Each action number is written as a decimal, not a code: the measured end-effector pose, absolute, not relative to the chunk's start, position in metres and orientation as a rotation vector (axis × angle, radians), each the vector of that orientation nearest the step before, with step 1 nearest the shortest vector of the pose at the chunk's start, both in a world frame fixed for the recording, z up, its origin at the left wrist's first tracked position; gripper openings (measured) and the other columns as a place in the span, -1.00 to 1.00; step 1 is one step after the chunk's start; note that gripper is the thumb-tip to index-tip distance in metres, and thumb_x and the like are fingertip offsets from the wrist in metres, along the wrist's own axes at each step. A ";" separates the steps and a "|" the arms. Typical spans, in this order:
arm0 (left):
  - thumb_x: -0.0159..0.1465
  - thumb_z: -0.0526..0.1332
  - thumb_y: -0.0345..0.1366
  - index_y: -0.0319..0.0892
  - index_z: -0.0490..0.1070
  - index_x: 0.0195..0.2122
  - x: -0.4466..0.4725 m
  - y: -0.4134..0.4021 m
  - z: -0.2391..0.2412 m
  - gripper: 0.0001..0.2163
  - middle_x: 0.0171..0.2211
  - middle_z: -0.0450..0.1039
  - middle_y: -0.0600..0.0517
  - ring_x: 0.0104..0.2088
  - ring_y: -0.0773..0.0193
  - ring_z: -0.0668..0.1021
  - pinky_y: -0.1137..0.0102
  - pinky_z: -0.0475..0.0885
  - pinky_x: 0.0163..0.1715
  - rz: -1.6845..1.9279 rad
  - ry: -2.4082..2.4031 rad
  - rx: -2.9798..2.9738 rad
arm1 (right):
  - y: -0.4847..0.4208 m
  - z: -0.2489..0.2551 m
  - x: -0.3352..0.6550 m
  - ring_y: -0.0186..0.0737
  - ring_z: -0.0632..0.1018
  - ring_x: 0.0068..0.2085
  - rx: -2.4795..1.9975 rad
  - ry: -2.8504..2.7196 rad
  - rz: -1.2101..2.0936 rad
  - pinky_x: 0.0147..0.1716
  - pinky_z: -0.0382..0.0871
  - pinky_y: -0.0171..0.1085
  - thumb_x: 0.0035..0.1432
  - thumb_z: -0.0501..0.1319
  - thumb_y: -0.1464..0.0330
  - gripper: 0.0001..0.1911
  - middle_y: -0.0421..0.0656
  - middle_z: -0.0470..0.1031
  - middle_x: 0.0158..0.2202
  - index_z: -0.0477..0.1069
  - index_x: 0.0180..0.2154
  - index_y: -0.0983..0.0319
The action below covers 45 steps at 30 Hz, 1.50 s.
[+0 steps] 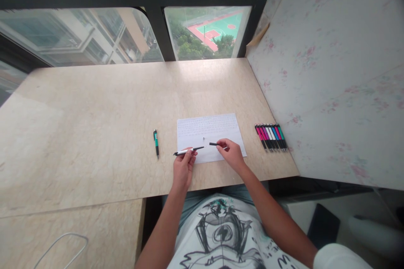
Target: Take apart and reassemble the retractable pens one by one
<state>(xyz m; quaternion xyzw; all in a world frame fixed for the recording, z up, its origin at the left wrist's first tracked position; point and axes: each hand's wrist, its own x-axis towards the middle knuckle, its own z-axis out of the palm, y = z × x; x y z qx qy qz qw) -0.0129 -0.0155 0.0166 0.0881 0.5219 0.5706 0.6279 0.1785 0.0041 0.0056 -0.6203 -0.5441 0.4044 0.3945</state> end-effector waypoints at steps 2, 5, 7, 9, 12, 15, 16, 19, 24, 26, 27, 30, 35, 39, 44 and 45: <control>0.09 0.41 -0.32 -0.27 0.51 -0.25 -0.014 -0.015 0.018 -0.78 -0.33 0.57 -0.03 -0.34 0.39 0.60 0.52 0.47 -0.30 1.317 1.206 0.191 | 0.008 0.005 0.179 -0.21 0.55 -0.33 -1.625 -1.427 0.935 -0.35 0.42 -0.27 0.10 0.18 0.35 -0.85 -0.11 0.57 -0.32 0.49 -0.29 0.22; 0.09 0.41 -0.32 -0.27 0.51 -0.27 -0.015 -0.016 0.019 -0.79 -0.33 0.57 -0.04 -0.35 0.38 0.60 0.52 0.47 -0.31 1.318 1.209 0.192 | 0.015 0.004 0.174 -0.22 0.54 -0.35 -1.709 -1.534 0.812 -0.29 0.40 -0.24 0.13 0.16 0.35 -0.85 -0.13 0.58 -0.32 0.49 -0.29 0.21; 0.08 0.41 -0.32 -0.27 0.51 -0.27 -0.015 -0.017 0.018 -0.78 -0.33 0.57 -0.04 -0.35 0.38 0.60 0.52 0.48 -0.31 1.317 1.209 0.192 | 0.019 0.003 0.168 -0.23 0.53 -0.36 -1.775 -1.618 0.734 -0.28 0.37 -0.25 0.15 0.16 0.34 -0.85 -0.14 0.58 -0.31 0.49 -0.28 0.20; 0.08 0.42 -0.31 -0.26 0.51 -0.27 -0.015 -0.018 0.017 -0.78 -0.33 0.57 -0.03 -0.35 0.38 0.60 0.52 0.48 -0.32 1.317 1.210 0.189 | 0.023 0.003 0.162 -0.23 0.52 -0.35 -1.827 -1.682 0.667 -0.29 0.33 -0.26 0.17 0.16 0.33 -0.85 -0.15 0.58 -0.30 0.49 -0.27 0.19; 0.06 0.43 -0.31 -0.26 0.51 -0.26 -0.016 -0.020 0.015 -0.76 -0.33 0.57 -0.04 -0.35 0.37 0.61 0.51 0.48 -0.32 1.316 1.217 0.194 | 0.027 0.004 0.154 -0.21 0.52 -0.32 -1.863 -1.735 0.603 -0.32 0.29 -0.29 0.20 0.15 0.34 -0.86 -0.15 0.57 -0.30 0.49 -0.26 0.18; 0.06 0.43 -0.30 -0.26 0.51 -0.26 -0.017 -0.021 0.013 -0.75 -0.33 0.57 -0.04 -0.34 0.36 0.61 0.50 0.48 -0.31 1.317 1.234 0.210 | 0.027 0.005 0.149 -0.21 0.52 -0.30 -1.893 -1.758 0.574 -0.35 0.24 -0.31 0.22 0.16 0.33 -0.87 -0.16 0.57 -0.32 0.48 -0.28 0.17; 0.05 0.43 -0.30 -0.26 0.51 -0.26 -0.017 -0.021 0.013 -0.75 -0.32 0.57 -0.04 -0.34 0.36 0.61 0.50 0.48 -0.30 1.316 1.238 0.215 | 0.027 0.005 0.148 -0.22 0.52 -0.31 -1.906 -1.765 0.565 -0.37 0.23 -0.32 0.22 0.16 0.32 -0.87 -0.16 0.56 -0.34 0.48 -0.29 0.17; 0.06 0.43 -0.30 -0.27 0.52 -0.26 -0.016 -0.021 0.013 -0.75 -0.32 0.56 -0.04 -0.34 0.35 0.61 0.50 0.48 -0.29 1.313 1.242 0.220 | 0.025 0.006 0.145 -0.23 0.51 -0.35 -1.943 -1.787 0.542 -0.41 0.18 -0.33 0.23 0.16 0.28 -0.84 -0.16 0.56 -0.37 0.47 -0.33 0.18; 0.06 0.43 -0.30 -0.26 0.52 -0.26 -0.015 -0.020 0.015 -0.76 -0.33 0.56 -0.04 -0.34 0.36 0.60 0.47 0.48 -0.27 1.313 1.241 0.222 | 0.021 0.008 0.144 -0.24 0.50 -0.37 -1.908 -1.808 0.614 -0.41 0.18 -0.33 0.24 0.15 0.23 -0.79 -0.18 0.54 -0.42 0.48 -0.35 0.18; 0.06 0.43 -0.29 -0.26 0.51 -0.26 -0.015 -0.020 0.015 -0.75 -0.33 0.56 -0.03 -0.34 0.36 0.60 0.47 0.47 -0.27 1.311 1.246 0.223 | 0.019 0.009 0.145 -0.25 0.49 -0.39 -1.860 -1.765 0.679 -0.39 0.20 -0.33 0.29 0.09 0.23 -0.71 -0.17 0.53 -0.44 0.47 -0.39 0.20; 0.06 0.43 -0.29 -0.26 0.51 -0.26 -0.015 -0.020 0.015 -0.75 -0.33 0.56 -0.03 -0.34 0.36 0.59 0.47 0.47 -0.27 1.309 1.248 0.225 | 0.017 0.010 0.146 -0.25 0.49 -0.40 -1.819 -1.733 0.732 -0.38 0.21 -0.33 0.31 0.05 0.23 -0.67 -0.17 0.53 -0.45 0.47 -0.39 0.20; 0.05 0.43 -0.28 -0.26 0.51 -0.25 -0.015 -0.021 0.015 -0.73 -0.32 0.56 -0.03 -0.34 0.38 0.59 0.50 0.46 -0.29 1.286 1.243 0.244 | 0.012 0.014 0.150 -0.28 0.50 -0.42 -1.651 -1.607 0.979 -0.37 0.26 -0.34 0.34 -0.02 0.25 -0.65 -0.20 0.53 -0.46 0.48 -0.31 0.21; 0.07 0.42 -0.28 -0.22 0.49 -0.17 -0.009 -0.021 0.016 -0.70 -0.31 0.53 0.01 -0.35 0.40 0.59 0.54 0.44 -0.32 1.224 1.198 0.313 | 0.004 0.019 0.152 -0.32 0.46 -0.46 -1.502 -1.587 1.244 -0.42 0.23 -0.37 0.30 0.04 0.21 -0.62 -0.23 0.51 -0.50 0.46 -0.45 0.23; 0.07 0.42 -0.27 -0.21 0.49 -0.19 -0.007 -0.021 0.018 -0.71 -0.31 0.53 0.01 -0.35 0.37 0.60 0.53 0.44 -0.35 1.193 1.182 0.324 | 0.001 0.020 0.156 -0.35 0.41 -0.51 -1.516 -1.585 1.271 -0.47 0.18 -0.37 0.27 0.09 0.19 -0.62 -0.25 0.46 -0.57 0.44 -0.51 0.23; 0.08 0.40 -0.25 -0.22 0.51 -0.18 -0.007 -0.020 0.019 -0.71 -0.28 0.56 -0.05 -0.33 0.33 0.60 0.51 0.45 -0.34 1.134 1.154 0.361 | 0.001 0.018 0.163 -0.35 0.41 -0.51 -1.490 -1.519 1.306 -0.47 0.20 -0.37 0.30 0.04 0.16 -0.57 -0.25 0.44 -0.57 0.46 -0.47 0.24; 0.08 0.40 -0.25 -0.23 0.51 -0.19 -0.007 -0.020 0.019 -0.71 -0.28 0.56 -0.05 -0.33 0.33 0.60 0.51 0.45 -0.34 1.131 1.150 0.368 | 0.001 0.018 0.164 -0.35 0.41 -0.51 -1.480 -1.518 1.322 -0.47 0.20 -0.37 0.30 0.04 0.16 -0.57 -0.24 0.44 -0.57 0.47 -0.47 0.24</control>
